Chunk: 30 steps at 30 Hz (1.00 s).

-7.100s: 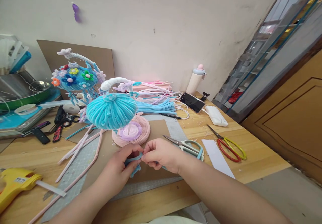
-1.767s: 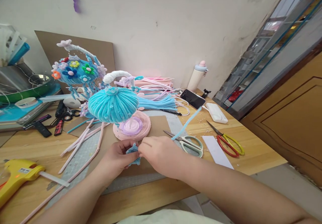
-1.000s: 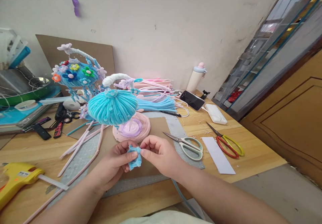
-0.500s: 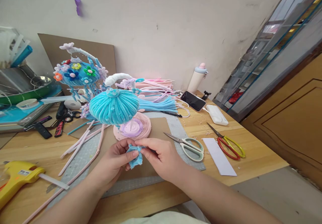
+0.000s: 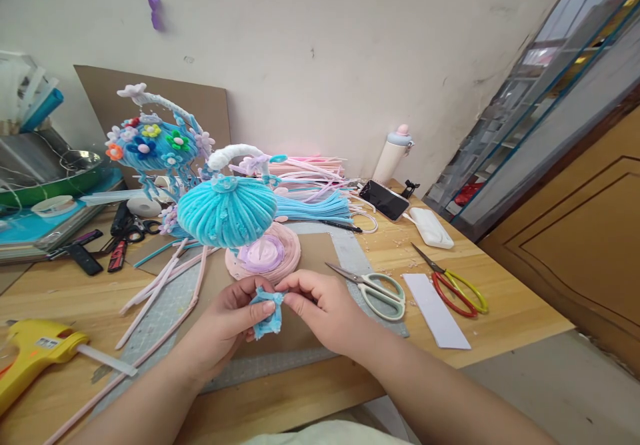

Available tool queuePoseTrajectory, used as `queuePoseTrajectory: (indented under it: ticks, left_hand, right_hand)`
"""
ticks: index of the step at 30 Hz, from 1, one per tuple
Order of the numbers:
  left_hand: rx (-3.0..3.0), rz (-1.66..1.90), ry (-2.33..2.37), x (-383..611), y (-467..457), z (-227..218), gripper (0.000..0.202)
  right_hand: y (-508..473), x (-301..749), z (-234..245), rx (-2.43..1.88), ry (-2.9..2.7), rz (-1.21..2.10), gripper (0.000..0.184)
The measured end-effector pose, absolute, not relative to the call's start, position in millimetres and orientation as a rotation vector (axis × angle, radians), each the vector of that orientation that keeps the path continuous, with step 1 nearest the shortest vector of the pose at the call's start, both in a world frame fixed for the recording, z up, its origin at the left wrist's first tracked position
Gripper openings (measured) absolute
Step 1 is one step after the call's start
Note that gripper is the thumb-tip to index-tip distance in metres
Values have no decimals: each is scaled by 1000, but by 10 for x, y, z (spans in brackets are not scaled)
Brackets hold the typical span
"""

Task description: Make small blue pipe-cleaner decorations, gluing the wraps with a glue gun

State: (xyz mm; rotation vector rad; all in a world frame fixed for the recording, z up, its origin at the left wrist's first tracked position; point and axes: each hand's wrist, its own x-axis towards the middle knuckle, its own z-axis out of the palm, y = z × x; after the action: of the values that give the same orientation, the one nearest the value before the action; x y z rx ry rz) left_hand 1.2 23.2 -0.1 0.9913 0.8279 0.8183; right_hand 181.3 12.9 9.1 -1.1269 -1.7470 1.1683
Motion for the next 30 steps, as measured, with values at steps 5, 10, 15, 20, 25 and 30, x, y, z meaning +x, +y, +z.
queuePoseTrajectory:
  ticks: [5, 10, 15, 20, 25, 30]
  left_hand:
    - [1111, 754, 828, 11, 210, 40, 27]
    - [1132, 701, 919, 32, 195, 76, 21]
    - [905, 718, 844, 39, 217, 19, 19]
    - [744, 757, 757, 38, 223, -10, 17]
    - [682, 773, 703, 39, 230, -9, 16]
    - [708, 800, 705, 35, 224, -17, 17]
  right_hand:
    - [211, 1888, 185, -1176, -1606, 1642, 21]
    - [194, 1857, 248, -1281, -1681, 1592, 11]
    - [58, 1819, 181, -1238, -1936, 911, 7]
    - [12, 1823, 87, -1006, -2146, 564, 9]
    - [21, 1823, 16, -970, -2144, 413, 12]
    - [7, 1809, -52, -991, -2072, 327, 12]
